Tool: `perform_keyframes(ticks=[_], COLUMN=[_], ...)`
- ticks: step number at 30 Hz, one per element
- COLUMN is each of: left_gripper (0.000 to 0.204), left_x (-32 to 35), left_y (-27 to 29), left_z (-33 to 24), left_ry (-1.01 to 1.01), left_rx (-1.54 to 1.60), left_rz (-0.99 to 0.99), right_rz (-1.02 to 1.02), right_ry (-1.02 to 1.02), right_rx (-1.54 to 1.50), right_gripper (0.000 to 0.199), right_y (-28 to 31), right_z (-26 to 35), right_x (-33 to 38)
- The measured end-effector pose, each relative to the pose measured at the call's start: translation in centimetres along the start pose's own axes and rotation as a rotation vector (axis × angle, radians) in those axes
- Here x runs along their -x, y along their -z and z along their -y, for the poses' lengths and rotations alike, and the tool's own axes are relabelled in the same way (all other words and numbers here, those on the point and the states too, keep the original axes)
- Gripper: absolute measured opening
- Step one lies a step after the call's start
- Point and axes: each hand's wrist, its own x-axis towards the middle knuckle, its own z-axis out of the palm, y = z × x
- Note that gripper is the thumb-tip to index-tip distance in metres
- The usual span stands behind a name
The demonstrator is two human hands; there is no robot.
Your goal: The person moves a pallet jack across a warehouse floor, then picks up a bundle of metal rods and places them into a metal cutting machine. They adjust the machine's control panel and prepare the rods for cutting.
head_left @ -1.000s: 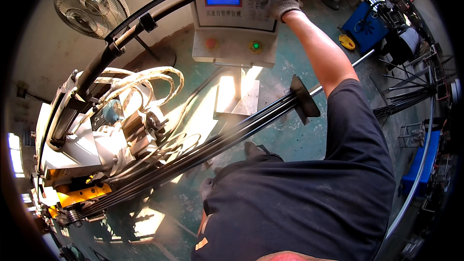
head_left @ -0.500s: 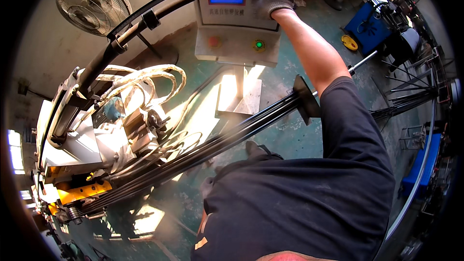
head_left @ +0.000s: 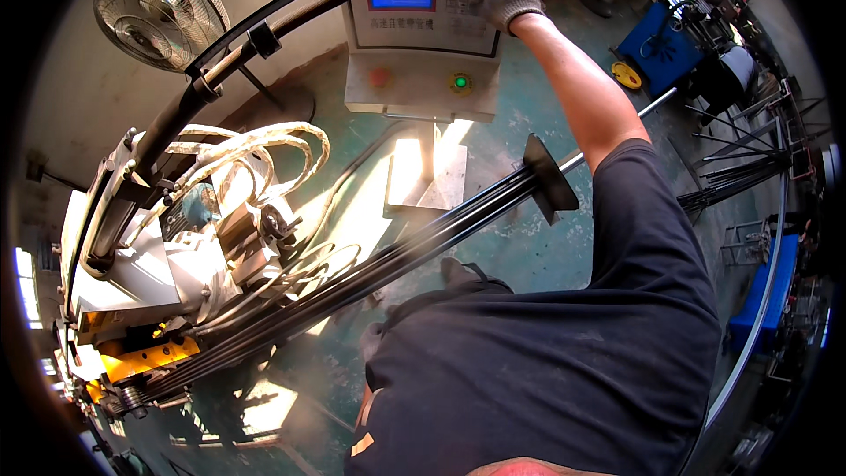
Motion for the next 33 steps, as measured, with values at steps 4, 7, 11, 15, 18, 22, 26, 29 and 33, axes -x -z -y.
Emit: perform_keyframes(ticks=[4,7,11,15,18,22,26,29,33], left_gripper=[0.046,0.045,0.043,0.041,0.041,0.042,0.043,0.043,0.043], left_x=[-0.2,-0.1,1.0,1.2,1.0,0.7,0.2,0.0,-0.8], left_y=[-0.5,-0.5,0.4,0.6,0.3,0.5,0.7,0.8,0.5], left_z=[1.0,1.6,-1.1,-2.8,-1.9,-0.9,0.0,-0.1,1.5], left_ry=[0.01,-0.02,-0.035,-0.007,-0.033,-0.028,-0.057,-0.053,-0.044], left_rx=[0.0,-0.042,0.009,0.004,0.052,0.019,-0.029,-0.035,-0.038], left_rz=[-0.003,-0.005,0.002,-0.004,0.01,-0.002,-0.006,0.007,0.014], right_rz=[0.03,-0.01,-0.038,-0.071,-0.072,0.096,0.147,0.135,0.125], right_ry=[-0.05,-0.038,-0.043,-0.048,-0.027,-0.017,0.032,0.039,0.02], right_rx=[-0.054,-0.048,-0.011,-0.071,-0.067,-0.069,-0.066,-0.092,-0.085], right_gripper=[0.075,0.074,0.071,0.066,0.065,0.075,0.082,0.081,0.08], right_y=[1.1,1.3,1.0,0.1,-0.4,1.4,-0.2,-0.4,-0.5], right_z=[0.9,0.9,0.4,0.2,-0.1,-0.4,-2.3,-2.7,-2.7], right_x=[-0.3,-0.2,-0.3,-1.1,-0.7,-0.8,-1.1,-1.1,-1.0])
